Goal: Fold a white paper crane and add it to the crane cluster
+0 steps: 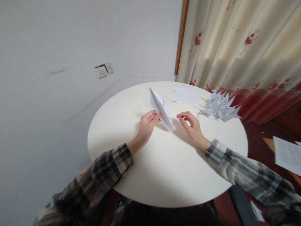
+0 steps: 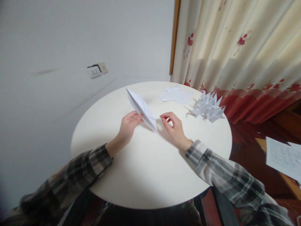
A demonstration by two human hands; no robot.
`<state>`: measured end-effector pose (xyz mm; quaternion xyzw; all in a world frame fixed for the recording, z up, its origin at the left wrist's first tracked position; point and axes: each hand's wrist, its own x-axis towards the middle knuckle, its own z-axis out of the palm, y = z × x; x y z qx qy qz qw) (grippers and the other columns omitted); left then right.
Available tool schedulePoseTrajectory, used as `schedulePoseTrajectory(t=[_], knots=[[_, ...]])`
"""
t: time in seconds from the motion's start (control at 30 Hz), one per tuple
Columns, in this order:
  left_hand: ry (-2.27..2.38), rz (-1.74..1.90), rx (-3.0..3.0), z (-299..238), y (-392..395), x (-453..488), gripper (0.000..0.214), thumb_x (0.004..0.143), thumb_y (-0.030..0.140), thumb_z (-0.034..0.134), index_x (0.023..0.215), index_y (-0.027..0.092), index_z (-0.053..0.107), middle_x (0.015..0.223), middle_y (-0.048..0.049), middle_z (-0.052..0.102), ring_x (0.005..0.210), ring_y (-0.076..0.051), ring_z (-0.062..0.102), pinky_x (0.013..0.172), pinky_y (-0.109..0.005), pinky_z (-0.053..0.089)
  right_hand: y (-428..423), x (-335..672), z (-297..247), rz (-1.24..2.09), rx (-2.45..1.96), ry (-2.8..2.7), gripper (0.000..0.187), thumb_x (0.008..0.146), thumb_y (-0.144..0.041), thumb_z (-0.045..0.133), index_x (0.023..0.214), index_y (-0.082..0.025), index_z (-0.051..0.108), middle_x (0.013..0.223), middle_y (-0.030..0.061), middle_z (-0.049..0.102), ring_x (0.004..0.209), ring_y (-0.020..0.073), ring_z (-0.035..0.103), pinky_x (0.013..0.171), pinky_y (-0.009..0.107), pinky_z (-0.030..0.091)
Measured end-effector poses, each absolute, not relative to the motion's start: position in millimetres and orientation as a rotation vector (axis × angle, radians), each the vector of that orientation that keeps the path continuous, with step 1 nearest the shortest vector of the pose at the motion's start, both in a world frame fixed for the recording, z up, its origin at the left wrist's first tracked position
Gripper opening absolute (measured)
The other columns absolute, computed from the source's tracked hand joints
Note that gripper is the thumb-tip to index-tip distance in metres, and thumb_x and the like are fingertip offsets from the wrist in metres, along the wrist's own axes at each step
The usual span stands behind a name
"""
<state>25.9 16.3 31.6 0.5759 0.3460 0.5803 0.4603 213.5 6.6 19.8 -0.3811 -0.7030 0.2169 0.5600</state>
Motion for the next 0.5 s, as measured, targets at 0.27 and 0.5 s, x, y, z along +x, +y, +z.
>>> schedulePoseTrajectory(t=[0.27, 0.5], knots=[[0.59, 0.983, 1.077, 14, 11, 30, 0.031, 0.067, 0.031, 0.071, 0.09, 0.011, 0.063, 0.093, -0.0102, 0.066, 0.084, -0.019, 0.061, 0.083, -0.033, 0.045, -11, 200, 22, 0.667, -0.88, -1.602, 0.015, 0.081, -0.03, 0.054, 0.093, -0.02, 0.056, 0.08, 0.0018, 0.058, 0.073, 0.0137, 0.053, 0.067, 0.028, 0.042], [0.601, 0.897, 1.118, 13, 9, 31, 0.031, 0.068, 0.032, 0.071, 0.09, 0.011, 0.065, 0.095, -0.0105, 0.066, 0.086, -0.019, 0.06, 0.083, -0.032, 0.043, -12, 197, 22, 0.853, -0.974, -1.599, 0.011, 0.075, -0.027, 0.058, 0.079, -0.018, 0.054, 0.06, -0.005, 0.045, 0.056, 0.0096, 0.041, 0.053, 0.023, 0.033]])
